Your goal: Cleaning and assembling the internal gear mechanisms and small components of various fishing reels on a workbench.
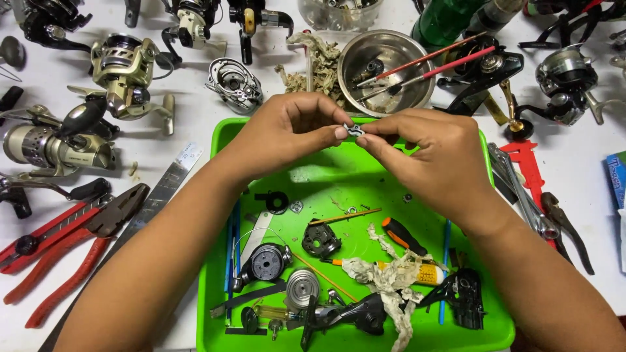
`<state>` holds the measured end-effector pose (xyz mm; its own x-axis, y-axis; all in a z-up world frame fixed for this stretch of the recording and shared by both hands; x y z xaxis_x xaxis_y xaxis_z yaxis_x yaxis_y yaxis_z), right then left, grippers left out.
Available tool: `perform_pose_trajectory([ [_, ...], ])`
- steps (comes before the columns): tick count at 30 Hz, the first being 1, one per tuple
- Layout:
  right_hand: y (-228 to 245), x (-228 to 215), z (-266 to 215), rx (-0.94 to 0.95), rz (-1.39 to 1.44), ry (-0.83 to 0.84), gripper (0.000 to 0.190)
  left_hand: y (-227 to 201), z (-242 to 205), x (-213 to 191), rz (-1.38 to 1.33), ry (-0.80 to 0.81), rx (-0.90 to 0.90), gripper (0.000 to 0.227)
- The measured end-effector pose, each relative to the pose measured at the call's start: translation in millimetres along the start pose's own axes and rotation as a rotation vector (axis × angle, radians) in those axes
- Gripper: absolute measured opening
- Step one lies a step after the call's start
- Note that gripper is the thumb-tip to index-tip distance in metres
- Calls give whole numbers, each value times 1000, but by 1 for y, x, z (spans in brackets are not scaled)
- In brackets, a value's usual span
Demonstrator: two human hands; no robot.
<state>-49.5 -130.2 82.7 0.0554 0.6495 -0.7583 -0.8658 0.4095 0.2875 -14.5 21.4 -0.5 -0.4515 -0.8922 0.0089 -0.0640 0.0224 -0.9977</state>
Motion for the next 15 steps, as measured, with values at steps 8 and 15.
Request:
perform_pose_trajectory([
  [8, -2, 5, -4, 1, -11, 33, 14, 4, 2, -1, 38, -5, 12, 12],
  [15, -3, 7, -9, 16, -33, 7, 13, 5, 1, 3, 0, 31, 3, 17],
])
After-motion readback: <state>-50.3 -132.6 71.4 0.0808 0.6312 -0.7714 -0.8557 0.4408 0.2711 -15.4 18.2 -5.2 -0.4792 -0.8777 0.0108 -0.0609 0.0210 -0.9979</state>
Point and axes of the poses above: each hand's wrist, its own z-axis towards the middle knuckle, its own x-axis out of the palm, y = z × x, the point moved 8 cm from there along z, towards the middle knuckle, and after that the axes turned 9 degrees about -x, right-handed, at the moved point
